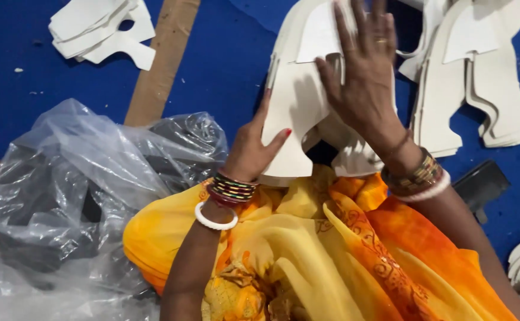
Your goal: The person sits on the floor and assembles white shoe parts by hand. They pick up individual pieces, align them with a larger shoe-shaped base, and press them into place. The person handles multiple white components and stacks them on the base repeatedly.
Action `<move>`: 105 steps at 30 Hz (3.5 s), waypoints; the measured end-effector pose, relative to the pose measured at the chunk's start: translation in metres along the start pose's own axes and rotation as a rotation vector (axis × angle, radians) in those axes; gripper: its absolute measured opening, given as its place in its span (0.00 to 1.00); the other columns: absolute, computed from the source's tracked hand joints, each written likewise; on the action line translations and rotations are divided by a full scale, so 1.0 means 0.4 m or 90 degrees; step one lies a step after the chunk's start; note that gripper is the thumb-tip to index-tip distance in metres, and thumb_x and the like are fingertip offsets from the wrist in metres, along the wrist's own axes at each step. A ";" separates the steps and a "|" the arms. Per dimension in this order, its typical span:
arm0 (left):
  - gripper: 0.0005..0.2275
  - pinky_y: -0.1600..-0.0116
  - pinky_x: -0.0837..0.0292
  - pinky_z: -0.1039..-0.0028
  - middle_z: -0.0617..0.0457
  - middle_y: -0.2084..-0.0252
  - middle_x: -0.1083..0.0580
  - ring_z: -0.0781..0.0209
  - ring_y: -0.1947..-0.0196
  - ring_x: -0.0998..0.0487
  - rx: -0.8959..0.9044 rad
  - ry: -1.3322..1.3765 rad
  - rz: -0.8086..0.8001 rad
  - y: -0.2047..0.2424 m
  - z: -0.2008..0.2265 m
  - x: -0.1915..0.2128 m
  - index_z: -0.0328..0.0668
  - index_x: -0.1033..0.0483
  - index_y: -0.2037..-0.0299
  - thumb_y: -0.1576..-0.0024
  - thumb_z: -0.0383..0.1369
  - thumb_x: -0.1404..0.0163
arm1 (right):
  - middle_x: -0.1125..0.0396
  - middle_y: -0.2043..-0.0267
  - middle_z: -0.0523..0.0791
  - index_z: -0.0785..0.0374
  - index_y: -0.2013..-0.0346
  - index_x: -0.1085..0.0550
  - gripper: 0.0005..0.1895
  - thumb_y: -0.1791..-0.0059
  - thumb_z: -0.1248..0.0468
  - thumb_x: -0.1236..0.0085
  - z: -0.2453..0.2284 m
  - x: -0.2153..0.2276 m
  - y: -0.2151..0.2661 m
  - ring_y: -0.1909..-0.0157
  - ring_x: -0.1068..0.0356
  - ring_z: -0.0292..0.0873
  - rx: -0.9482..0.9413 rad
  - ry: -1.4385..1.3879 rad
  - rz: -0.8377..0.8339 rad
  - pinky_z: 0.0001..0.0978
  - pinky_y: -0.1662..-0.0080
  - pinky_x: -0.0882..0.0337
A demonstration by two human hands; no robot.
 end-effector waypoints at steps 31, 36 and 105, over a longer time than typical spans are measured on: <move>0.41 0.73 0.28 0.59 0.43 0.80 0.25 0.46 0.81 0.23 0.217 -0.326 -0.146 -0.013 -0.019 0.074 0.50 0.54 0.23 0.43 0.57 0.51 | 0.73 0.17 0.49 0.61 0.20 0.58 0.38 0.40 0.44 0.73 0.024 -0.089 -0.032 0.18 0.80 0.50 -0.092 0.032 -0.235 0.57 0.28 0.83; 0.32 0.67 0.25 0.64 0.50 0.73 0.22 0.53 0.74 0.20 0.209 -0.194 0.076 -0.097 -0.288 0.214 0.43 0.38 0.30 0.39 0.53 0.48 | 0.70 0.17 0.47 0.50 0.20 0.52 0.36 0.41 0.43 0.72 0.003 -0.162 -0.013 0.19 0.79 0.50 0.019 -0.036 -0.253 0.55 0.28 0.82; 0.46 0.29 0.43 0.55 0.27 0.30 0.45 0.38 0.30 0.42 0.187 0.012 0.425 -0.106 -0.629 0.243 0.34 0.56 0.28 0.47 0.46 0.35 | 0.48 0.47 0.64 0.66 0.36 0.38 0.53 0.69 0.60 0.16 -0.218 -0.374 -0.281 0.55 0.32 0.64 0.028 -0.228 -0.220 0.47 0.52 0.24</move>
Point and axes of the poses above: each hand's wrist, its own y-axis away from the middle knuckle, its own x-axis out of the back of the hand, z = x × y, the point moved 3 cm from there along -y, towards the middle knuckle
